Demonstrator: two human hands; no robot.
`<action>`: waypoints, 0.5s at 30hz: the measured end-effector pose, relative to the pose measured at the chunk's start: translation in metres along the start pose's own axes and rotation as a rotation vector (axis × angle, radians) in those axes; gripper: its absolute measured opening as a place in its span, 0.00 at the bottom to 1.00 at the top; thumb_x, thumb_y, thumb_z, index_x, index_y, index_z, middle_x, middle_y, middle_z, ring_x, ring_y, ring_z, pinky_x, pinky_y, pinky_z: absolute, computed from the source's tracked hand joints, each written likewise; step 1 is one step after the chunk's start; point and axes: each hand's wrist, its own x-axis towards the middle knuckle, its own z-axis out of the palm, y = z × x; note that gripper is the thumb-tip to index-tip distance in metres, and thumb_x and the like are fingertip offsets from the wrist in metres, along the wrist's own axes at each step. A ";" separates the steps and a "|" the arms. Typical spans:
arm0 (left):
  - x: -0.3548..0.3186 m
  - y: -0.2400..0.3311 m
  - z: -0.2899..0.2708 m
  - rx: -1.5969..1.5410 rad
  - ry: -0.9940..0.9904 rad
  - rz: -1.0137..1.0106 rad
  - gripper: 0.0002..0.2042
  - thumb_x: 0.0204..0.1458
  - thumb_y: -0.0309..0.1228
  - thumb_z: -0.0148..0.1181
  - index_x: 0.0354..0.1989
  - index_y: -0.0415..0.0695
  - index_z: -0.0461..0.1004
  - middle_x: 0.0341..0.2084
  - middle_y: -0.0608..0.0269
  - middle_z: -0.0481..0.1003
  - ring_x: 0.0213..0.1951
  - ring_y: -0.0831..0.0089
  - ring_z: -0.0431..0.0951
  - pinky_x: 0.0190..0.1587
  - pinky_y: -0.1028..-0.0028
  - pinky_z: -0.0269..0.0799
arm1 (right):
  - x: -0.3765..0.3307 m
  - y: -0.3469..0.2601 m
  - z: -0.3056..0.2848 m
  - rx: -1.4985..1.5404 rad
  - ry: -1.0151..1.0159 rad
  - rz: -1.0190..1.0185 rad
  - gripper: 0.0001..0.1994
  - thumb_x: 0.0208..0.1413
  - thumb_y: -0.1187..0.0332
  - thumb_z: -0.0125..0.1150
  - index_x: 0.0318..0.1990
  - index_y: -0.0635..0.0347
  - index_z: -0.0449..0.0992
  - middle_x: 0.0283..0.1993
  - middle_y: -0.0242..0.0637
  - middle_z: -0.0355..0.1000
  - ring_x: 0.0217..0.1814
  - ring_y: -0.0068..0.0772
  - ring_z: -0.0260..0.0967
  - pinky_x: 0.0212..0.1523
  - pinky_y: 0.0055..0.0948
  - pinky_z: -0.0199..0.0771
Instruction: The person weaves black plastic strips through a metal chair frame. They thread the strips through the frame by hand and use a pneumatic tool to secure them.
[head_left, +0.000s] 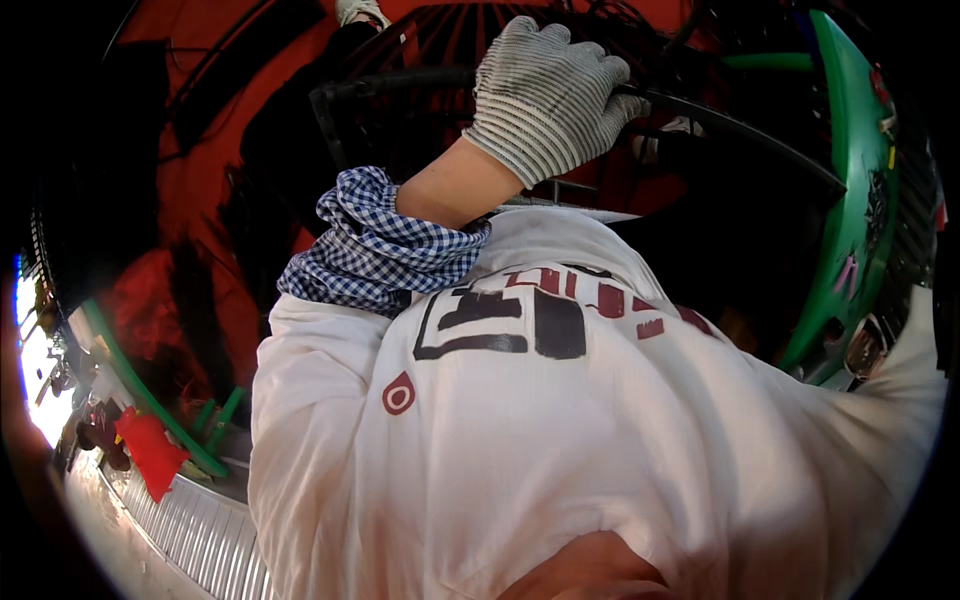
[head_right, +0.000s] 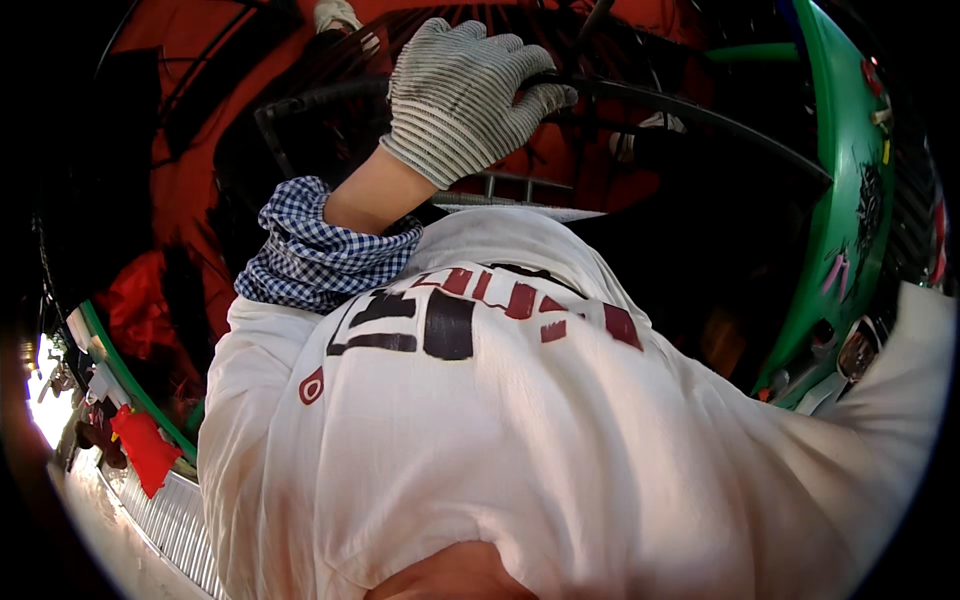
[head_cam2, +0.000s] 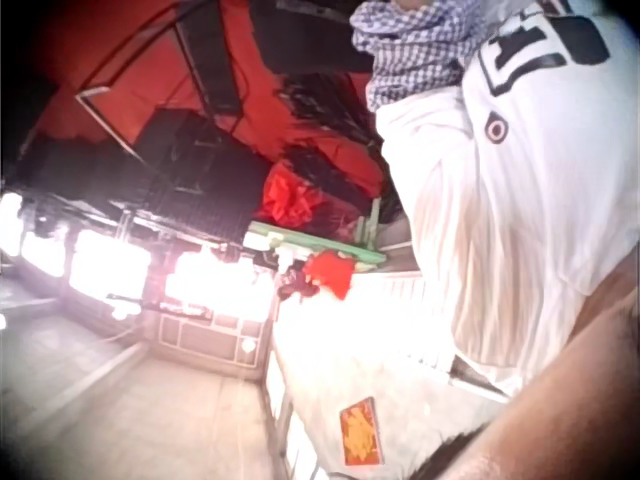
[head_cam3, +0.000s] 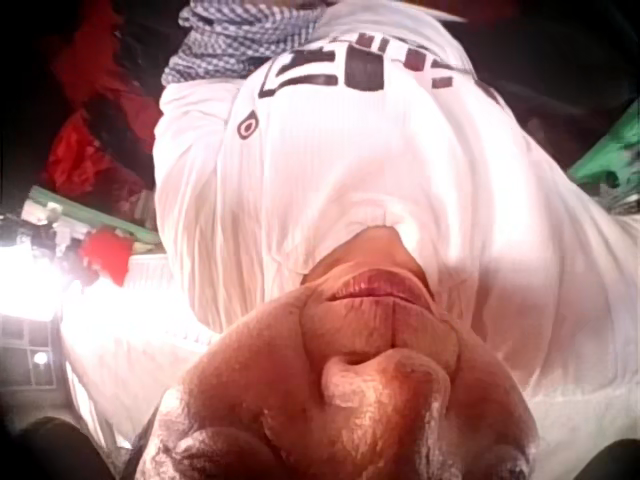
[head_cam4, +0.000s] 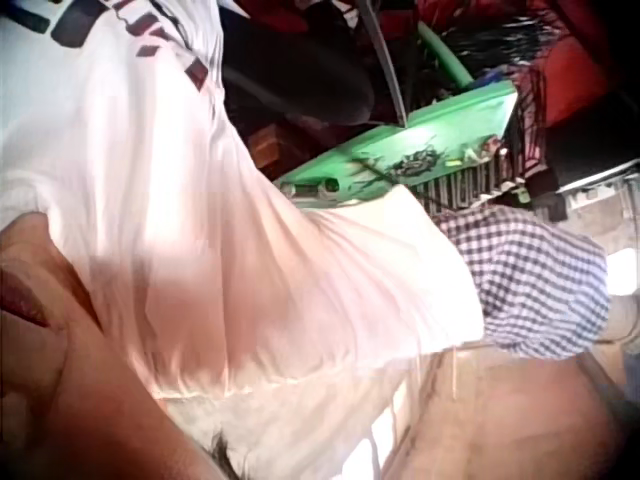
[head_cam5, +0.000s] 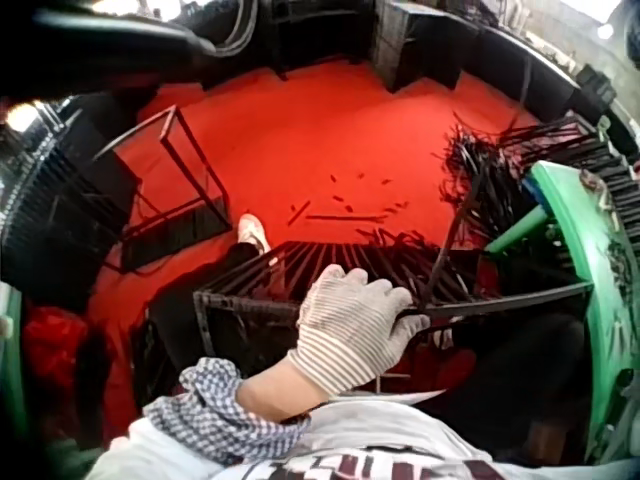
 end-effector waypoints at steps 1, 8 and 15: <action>-0.001 -0.001 0.002 -0.007 0.012 0.000 0.15 0.53 0.47 0.63 0.29 0.47 0.80 0.24 0.62 0.78 0.32 0.63 0.76 0.41 0.61 0.66 | 0.006 0.002 0.006 0.009 -0.024 -0.006 0.17 0.71 0.54 0.50 0.46 0.58 0.77 0.29 0.28 0.72 0.23 0.15 0.67 0.22 0.15 0.67; 0.008 -0.003 0.004 0.076 -0.123 -0.017 0.15 0.53 0.46 0.63 0.30 0.47 0.80 0.24 0.62 0.78 0.31 0.63 0.76 0.40 0.61 0.66 | -0.008 0.039 0.090 0.303 -0.073 -0.628 0.17 0.72 0.56 0.48 0.50 0.58 0.77 0.30 0.29 0.73 0.24 0.15 0.68 0.23 0.15 0.68; 0.015 0.002 0.002 0.049 0.048 0.037 0.14 0.53 0.45 0.63 0.31 0.46 0.80 0.24 0.62 0.77 0.31 0.63 0.75 0.40 0.63 0.65 | -0.019 -0.055 0.102 1.078 -0.225 0.290 0.11 0.63 0.61 0.65 0.39 0.60 0.83 0.27 0.26 0.75 0.27 0.16 0.69 0.30 0.20 0.70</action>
